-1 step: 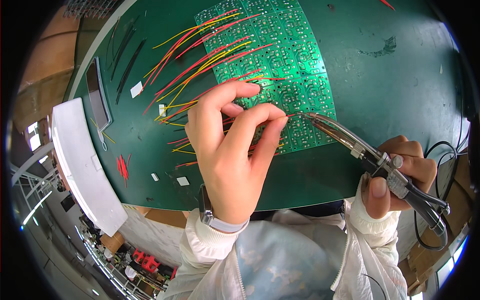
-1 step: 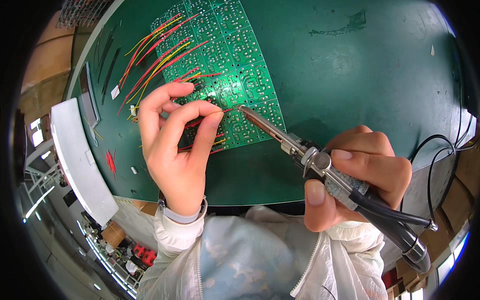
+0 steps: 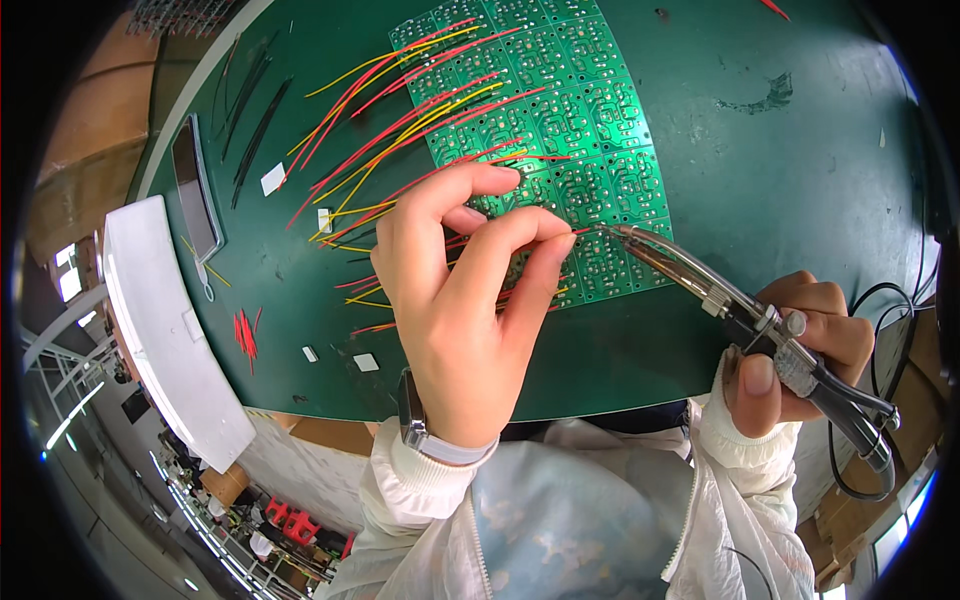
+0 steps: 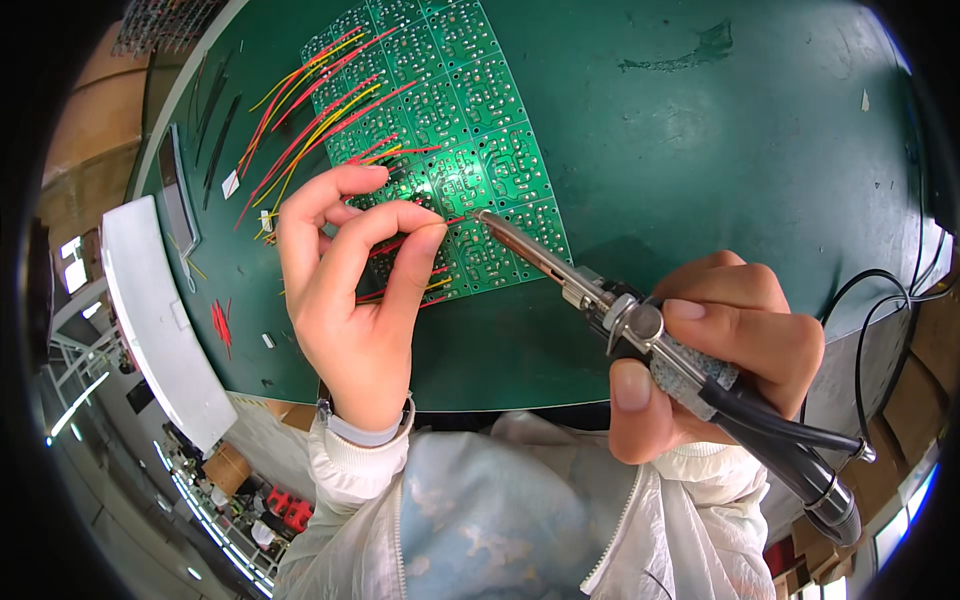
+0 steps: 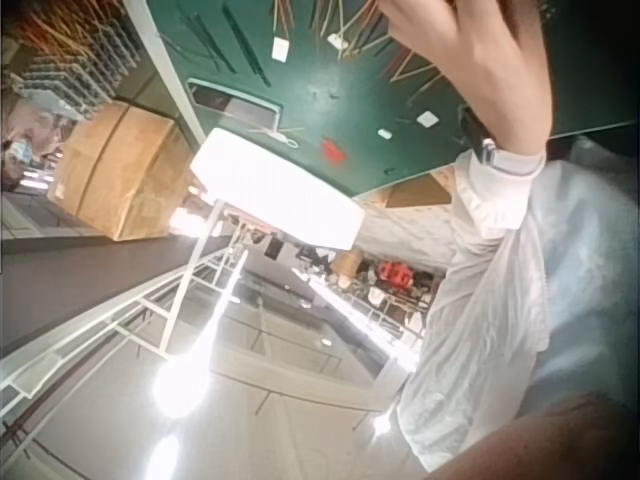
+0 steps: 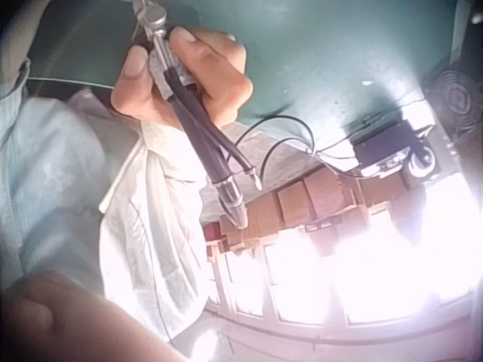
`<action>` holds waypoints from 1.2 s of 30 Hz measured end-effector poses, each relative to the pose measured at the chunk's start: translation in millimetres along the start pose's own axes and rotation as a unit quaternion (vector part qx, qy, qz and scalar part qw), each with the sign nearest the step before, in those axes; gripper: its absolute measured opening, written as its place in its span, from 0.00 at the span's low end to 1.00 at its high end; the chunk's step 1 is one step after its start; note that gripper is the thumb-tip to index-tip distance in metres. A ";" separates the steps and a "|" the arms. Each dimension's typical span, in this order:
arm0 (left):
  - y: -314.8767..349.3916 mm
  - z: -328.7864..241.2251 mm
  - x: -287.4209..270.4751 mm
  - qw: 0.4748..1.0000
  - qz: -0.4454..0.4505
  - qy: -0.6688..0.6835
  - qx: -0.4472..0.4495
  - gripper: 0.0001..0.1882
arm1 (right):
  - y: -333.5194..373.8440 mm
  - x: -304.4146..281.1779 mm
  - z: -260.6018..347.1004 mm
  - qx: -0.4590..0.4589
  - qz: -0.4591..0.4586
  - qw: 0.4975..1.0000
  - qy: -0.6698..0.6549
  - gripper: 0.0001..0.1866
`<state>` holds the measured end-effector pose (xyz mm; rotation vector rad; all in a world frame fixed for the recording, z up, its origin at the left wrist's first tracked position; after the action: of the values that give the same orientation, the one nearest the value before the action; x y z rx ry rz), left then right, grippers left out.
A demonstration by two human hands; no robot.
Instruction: The person solders wires onto a circuit board using a soldering iron, repeatedly taking wires from the table and a box and attaching them to the board.
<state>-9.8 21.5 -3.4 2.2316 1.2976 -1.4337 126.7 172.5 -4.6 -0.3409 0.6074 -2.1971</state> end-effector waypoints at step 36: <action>-1.0 -5.3 -2.8 0.999 -0.021 -0.026 0.010 0.09 | -0.5 0.1 -0.2 -0.006 0.014 1.000 -0.003 0.20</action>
<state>-7.5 23.5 1.8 2.1766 1.3281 -1.5145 126.2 172.8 -4.5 -0.3420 0.6186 -2.1659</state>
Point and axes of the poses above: each hand's wrist, its own y-axis away from the middle knuckle, its own x-axis out of the palm, z = x × y, the point moved 7 cm from there along -y, towards the middle knuckle, and after that the axes turned 7 degrees about -y, right-handed, at the moved point
